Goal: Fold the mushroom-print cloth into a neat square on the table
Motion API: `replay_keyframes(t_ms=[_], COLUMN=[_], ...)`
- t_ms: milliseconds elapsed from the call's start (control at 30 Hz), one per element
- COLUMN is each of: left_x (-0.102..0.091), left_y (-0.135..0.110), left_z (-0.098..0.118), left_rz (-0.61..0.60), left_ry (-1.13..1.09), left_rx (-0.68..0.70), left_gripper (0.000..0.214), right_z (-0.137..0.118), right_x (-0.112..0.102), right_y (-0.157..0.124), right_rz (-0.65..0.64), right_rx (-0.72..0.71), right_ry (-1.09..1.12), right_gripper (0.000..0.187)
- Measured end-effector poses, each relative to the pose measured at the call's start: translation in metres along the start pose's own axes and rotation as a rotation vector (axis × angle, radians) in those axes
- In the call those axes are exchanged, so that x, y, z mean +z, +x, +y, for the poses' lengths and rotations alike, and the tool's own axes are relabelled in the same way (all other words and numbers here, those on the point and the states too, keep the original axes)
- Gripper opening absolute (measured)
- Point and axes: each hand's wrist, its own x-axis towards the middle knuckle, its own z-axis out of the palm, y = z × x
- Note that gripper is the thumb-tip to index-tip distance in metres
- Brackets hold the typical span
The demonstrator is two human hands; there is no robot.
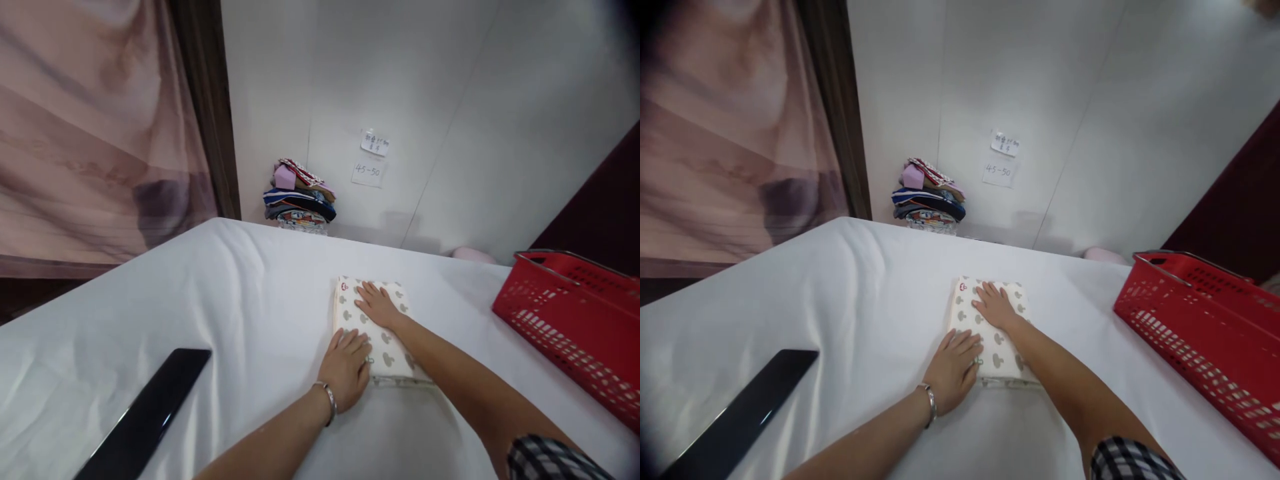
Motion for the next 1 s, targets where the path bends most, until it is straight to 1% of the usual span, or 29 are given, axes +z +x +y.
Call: replay_keyframes(t_ms=[100,200,267,333,367,433,533,600,733,900,1000], left_x=[0.000,0.000,0.001,0.002,0.002,0.001,-0.001,-0.003,-0.006,-0.009,-0.009], left_y=[0.000,0.000,0.000,0.000,0.000,0.000,0.000,0.001,0.000,-0.003,-0.002], left_z=[-0.001,-0.002,-0.003,-0.003,-0.003,-0.003,-0.002,-0.001,0.001,0.003,-0.001], left_rz=[-0.002,0.009,0.018,0.023,0.024,0.024,0.024,0.023,0.009,-0.003,0.051], left_ry=[-0.001,0.001,0.005,0.007,0.007,0.002,-0.009,-0.018,-0.054,-0.088,-0.127], left_rx=[0.008,0.021,0.028,0.032,0.033,0.033,0.026,0.020,0.018,0.000,-0.035], left_gripper=[0.037,0.036,0.035,0.035,0.035,0.035,0.035,0.035,0.035,0.036,0.034], right_z=[0.000,0.007,0.018,0.033,0.041,0.055,0.065,0.065,0.058,0.063,0.065], right_x=[-0.010,-0.015,-0.012,-0.005,-0.001,0.007,0.014,0.015,0.017,0.025,0.028], right_y=[-0.007,-0.026,-0.042,-0.060,-0.069,-0.084,-0.100,-0.105,-0.109,-0.110,-0.111], right_rz=[-0.027,-0.009,0.047,0.159,0.228,0.333,0.388,0.403,0.442,0.461,0.462], right_rx=[0.002,0.036,0.102,0.204,0.268,0.414,0.581,0.622,0.649,0.637,0.613], right_ry=[0.054,0.084,0.101,0.174,0.254,0.516,0.946,1.098,1.151,1.125,1.094], right_gripper=[0.056,0.052,0.052,0.055,0.057,0.063,0.074,0.080,0.084,0.081,0.078])
